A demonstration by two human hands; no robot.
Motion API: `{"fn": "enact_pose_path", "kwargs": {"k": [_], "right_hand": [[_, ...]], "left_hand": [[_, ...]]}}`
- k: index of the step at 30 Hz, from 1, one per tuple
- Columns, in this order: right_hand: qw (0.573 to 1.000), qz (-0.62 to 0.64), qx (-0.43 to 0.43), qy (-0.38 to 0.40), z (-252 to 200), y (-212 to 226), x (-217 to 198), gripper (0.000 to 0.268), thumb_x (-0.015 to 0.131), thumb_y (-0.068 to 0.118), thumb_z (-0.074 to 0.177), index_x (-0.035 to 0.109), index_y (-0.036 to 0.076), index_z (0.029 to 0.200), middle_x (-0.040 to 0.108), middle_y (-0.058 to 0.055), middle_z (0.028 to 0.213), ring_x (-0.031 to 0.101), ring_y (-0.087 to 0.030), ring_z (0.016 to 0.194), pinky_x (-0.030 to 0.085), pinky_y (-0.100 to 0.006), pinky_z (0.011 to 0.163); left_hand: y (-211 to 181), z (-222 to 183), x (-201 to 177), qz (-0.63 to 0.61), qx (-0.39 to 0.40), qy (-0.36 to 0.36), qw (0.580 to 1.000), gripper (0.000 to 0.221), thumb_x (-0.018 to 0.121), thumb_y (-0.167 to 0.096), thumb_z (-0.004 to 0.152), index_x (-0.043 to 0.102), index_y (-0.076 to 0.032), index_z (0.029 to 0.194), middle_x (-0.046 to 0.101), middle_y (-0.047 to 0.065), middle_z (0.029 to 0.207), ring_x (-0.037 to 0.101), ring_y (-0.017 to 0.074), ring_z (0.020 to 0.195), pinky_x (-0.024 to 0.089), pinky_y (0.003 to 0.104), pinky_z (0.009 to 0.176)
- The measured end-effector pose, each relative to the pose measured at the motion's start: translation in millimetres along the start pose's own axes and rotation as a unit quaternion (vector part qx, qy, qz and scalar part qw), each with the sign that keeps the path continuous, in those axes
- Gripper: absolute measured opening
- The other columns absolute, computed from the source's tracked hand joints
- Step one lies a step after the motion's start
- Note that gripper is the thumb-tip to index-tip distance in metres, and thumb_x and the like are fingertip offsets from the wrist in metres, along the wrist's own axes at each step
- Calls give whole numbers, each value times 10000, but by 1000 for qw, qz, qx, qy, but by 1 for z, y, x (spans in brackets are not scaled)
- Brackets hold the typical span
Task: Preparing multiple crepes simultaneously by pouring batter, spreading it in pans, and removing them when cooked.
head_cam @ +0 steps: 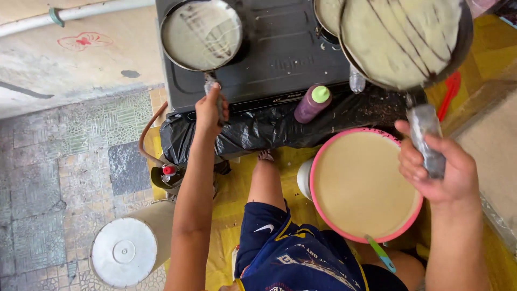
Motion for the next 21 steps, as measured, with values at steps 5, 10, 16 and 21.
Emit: {"fn": "enact_pose_path", "kwargs": {"k": [5, 10, 16, 21], "right_hand": [[992, 70, -14, -108, -125, -46, -103, 505, 598, 223, 960, 535, -26, 1395, 527, -41, 729, 451, -97, 499, 355, -226, 485], [953, 179, -52, -239, -242, -119, -189, 569, 616, 152, 902, 523, -41, 1429, 571, -99, 977, 483, -114, 670, 388, -217, 529], [885, 180, -148, -402, -343, -111, -263, 514, 610, 93, 888, 533, 40, 1393, 529, -23, 869, 444, -55, 589, 329, -190, 460], [527, -418, 30, -739, -412, -60, -356, 197, 607, 246, 910, 490, 97, 961, 541, -133, 843, 523, -353, 763, 359, -519, 655]], "left_hand": [[3, 17, -9, 22, -27, -1, 999, 406, 651, -479, 945, 604, -95, 823, 567, 37, 624, 457, 126, 409, 337, 270, 362], [9, 33, -26, 83, -81, -13, 993, 386, 619, -624, 937, 600, -246, 863, 514, -95, 652, 422, 48, 467, 266, 214, 407], [13, 37, -30, 94, -29, -40, 994, 380, 540, -666, 979, 632, -301, 926, 536, -179, 739, 460, -45, 599, 342, 119, 559], [19, 93, -58, 135, -32, -111, 984, 350, 562, -688, 892, 614, -344, 925, 574, -251, 838, 480, -99, 663, 351, 79, 633]]}}
Point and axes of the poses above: each hand's wrist, its own z-axis towards the middle knuckle, its own x-axis out of the palm, y = z × x, the point moved 5 cm from there along z, towards the middle knuckle
